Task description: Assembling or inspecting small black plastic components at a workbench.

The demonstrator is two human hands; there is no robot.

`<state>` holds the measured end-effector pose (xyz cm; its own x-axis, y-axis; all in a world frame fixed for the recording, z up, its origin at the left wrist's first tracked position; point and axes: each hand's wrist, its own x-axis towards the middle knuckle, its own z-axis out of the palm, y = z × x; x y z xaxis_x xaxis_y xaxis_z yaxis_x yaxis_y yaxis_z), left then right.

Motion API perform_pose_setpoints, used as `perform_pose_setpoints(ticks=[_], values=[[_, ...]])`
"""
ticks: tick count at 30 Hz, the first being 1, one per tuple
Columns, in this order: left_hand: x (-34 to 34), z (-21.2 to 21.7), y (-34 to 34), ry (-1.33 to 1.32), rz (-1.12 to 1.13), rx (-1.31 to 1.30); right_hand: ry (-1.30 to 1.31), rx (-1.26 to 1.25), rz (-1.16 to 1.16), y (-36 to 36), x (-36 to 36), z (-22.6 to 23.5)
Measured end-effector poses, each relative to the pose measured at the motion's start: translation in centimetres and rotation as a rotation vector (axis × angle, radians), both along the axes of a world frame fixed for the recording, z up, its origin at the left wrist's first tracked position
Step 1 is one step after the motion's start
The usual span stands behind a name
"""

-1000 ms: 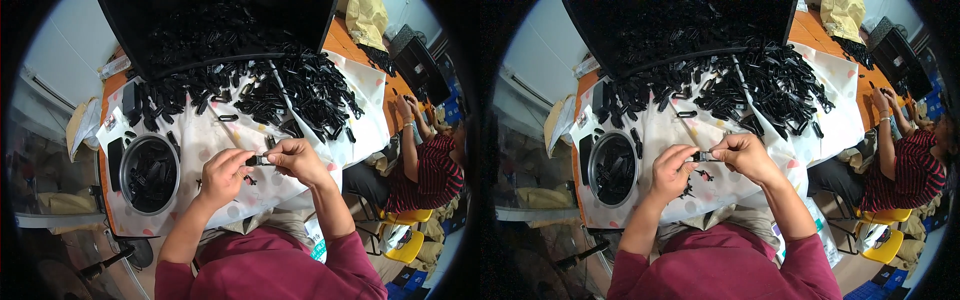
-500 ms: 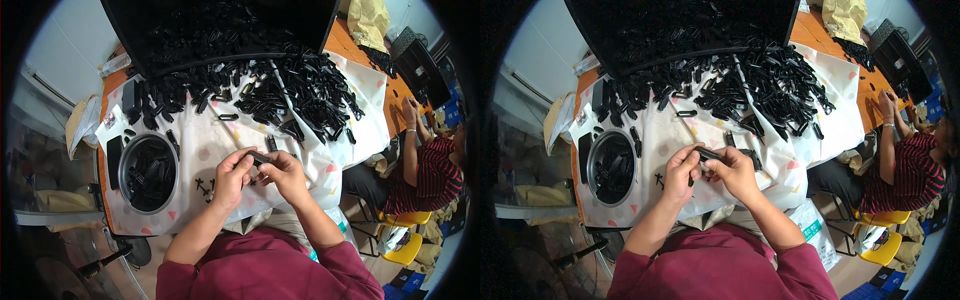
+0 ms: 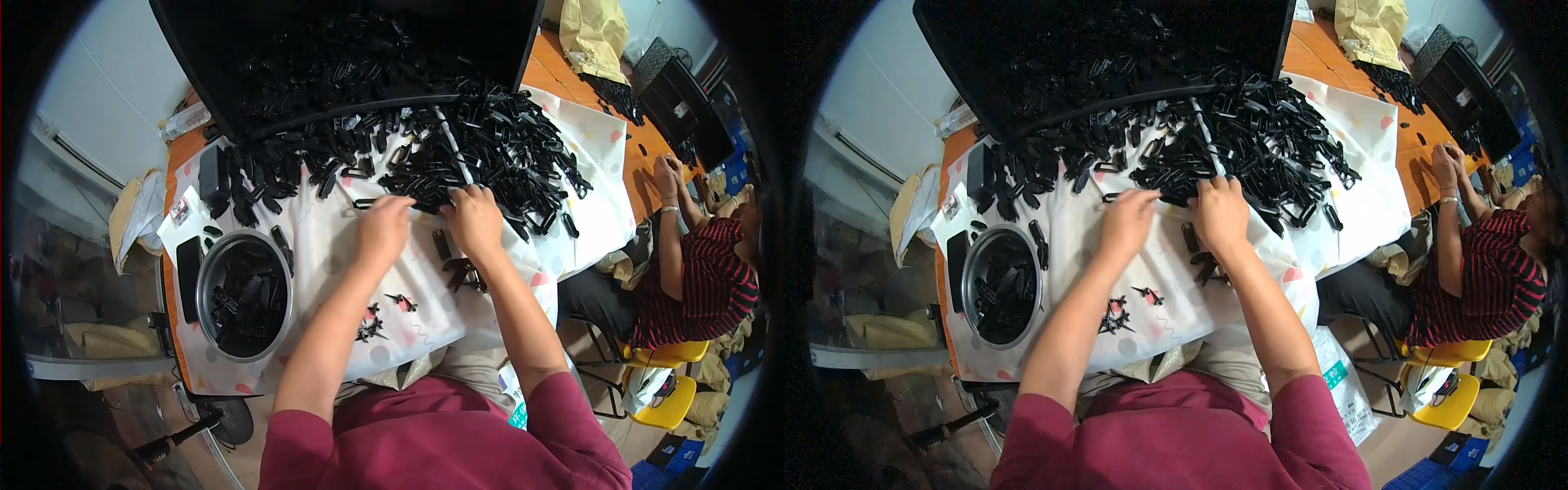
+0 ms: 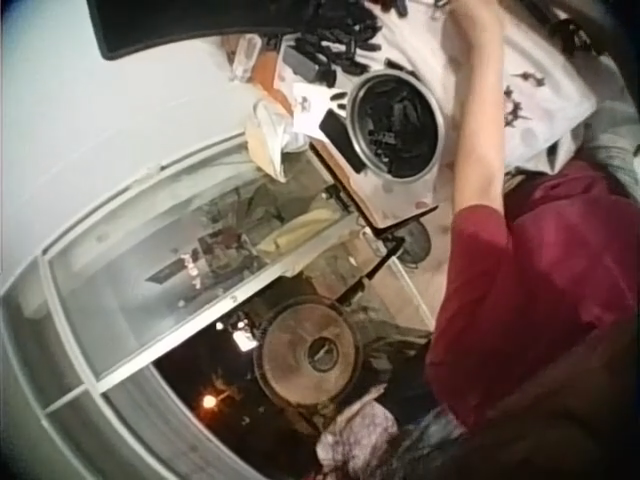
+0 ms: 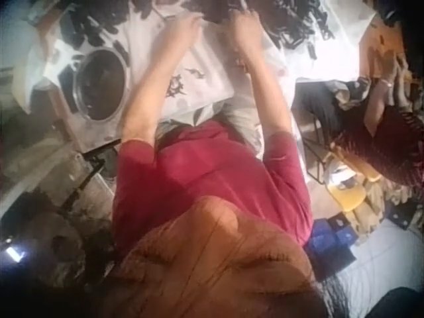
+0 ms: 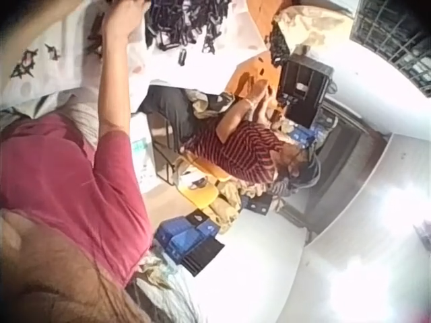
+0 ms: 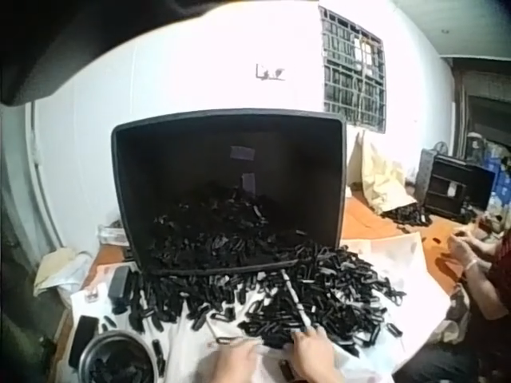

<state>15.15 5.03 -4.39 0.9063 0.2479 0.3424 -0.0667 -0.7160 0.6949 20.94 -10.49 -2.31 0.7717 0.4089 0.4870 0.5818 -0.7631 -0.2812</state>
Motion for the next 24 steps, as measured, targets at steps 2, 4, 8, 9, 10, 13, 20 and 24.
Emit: perform_pose_setpoints(ticks=[2, 4, 8, 9, 10, 13, 20, 24], values=[[1.0, 0.3, -1.3, 0.128, -0.006, 0.188, 0.069, -0.216, -0.045, 0.7, 1.1, -0.5], [1.7, 0.2, -1.7, 0.259, 0.02, 0.365, 0.082, -0.205, -0.05, 0.7, 0.7, 0.0], [0.9, 0.7, -0.9, 0.297, -0.024, 0.347, 0.272, 0.105, -0.061, 0.2, -0.5, 1.2], [0.4, 0.7, -0.6, 0.319, -0.038, 0.331, 0.291, 0.087, -0.043, 0.1, -0.7, 1.4], [-0.3, 0.9, -0.5, 0.324, -0.045, 0.332, 0.314, 0.068, -0.022, 0.0, -1.0, 1.5], [-3.5, 2.1, -0.3, 0.179, 0.021, 0.129, 0.255, 0.14, 0.049, 1.3, -2.3, 2.1], [-9.8, 2.3, 1.9, 0.264, 0.172, 0.103, 0.12, -0.153, 0.383, 9.6, -0.1, -1.2], [-10.8, 2.8, 2.5, 0.218, 0.168, -0.381, 0.192, -0.023, 0.395, 9.4, -1.3, 0.9]])
